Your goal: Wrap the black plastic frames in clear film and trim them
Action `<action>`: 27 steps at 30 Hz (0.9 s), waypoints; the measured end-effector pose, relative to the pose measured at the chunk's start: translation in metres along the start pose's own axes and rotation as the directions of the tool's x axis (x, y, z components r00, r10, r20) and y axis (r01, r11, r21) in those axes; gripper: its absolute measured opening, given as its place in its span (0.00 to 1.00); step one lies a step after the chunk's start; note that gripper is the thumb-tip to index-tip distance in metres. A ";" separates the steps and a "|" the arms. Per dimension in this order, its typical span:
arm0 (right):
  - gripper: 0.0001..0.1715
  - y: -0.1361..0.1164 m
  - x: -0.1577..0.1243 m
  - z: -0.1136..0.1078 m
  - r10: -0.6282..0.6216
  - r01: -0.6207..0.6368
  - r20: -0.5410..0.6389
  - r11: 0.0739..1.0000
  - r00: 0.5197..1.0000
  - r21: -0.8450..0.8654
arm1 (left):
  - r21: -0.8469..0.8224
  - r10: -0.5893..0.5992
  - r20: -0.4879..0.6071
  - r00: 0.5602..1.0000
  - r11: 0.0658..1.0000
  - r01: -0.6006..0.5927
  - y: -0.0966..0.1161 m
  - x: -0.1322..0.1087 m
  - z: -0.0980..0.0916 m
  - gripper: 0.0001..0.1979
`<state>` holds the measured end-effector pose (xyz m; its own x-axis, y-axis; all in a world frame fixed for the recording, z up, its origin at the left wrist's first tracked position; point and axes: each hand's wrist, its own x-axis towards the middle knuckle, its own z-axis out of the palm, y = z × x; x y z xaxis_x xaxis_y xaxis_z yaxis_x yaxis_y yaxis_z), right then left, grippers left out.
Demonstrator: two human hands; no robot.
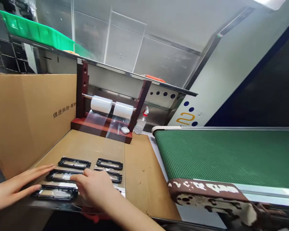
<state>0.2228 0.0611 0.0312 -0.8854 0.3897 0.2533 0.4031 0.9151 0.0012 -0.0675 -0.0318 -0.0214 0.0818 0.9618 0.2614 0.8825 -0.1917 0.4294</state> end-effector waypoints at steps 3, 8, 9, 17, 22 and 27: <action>0.18 -0.009 0.019 0.004 -0.034 0.034 0.026 0.999 0.999 -0.017 | -0.009 -0.086 0.255 0.963 0.996 0.092 0.006 0.004 -0.004 0.30; 0.18 -0.021 0.033 0.004 -0.042 0.044 0.073 0.999 0.996 -0.029 | -0.041 -0.077 0.293 0.953 0.995 0.093 -0.008 0.002 0.004 0.28; 0.18 -0.023 0.035 0.002 -0.042 0.044 0.087 0.999 0.995 -0.025 | -0.042 -0.069 0.286 0.956 0.996 0.084 -0.010 0.001 0.006 0.27; 0.16 -0.014 0.029 -0.017 -0.102 0.108 0.186 0.994 0.977 -0.020 | -0.042 -0.042 0.261 0.964 0.998 0.055 -0.013 0.000 0.012 0.27; 0.17 0.001 0.011 -0.022 -0.080 0.094 0.230 0.994 0.970 -0.050 | -0.020 -0.121 0.382 0.916 0.990 0.139 0.000 0.002 0.000 0.30; 0.17 0.014 -0.008 -0.034 -0.011 0.041 0.259 0.993 0.966 -0.109 | 0.026 -0.170 0.465 0.869 0.984 0.179 0.013 0.006 -0.011 0.32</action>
<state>0.2435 0.0672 0.0621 -0.9197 0.3927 -0.0057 0.3893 0.9136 0.1174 -0.0604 -0.0306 -0.0047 0.1362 0.9591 -0.2481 0.8945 -0.0114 0.4470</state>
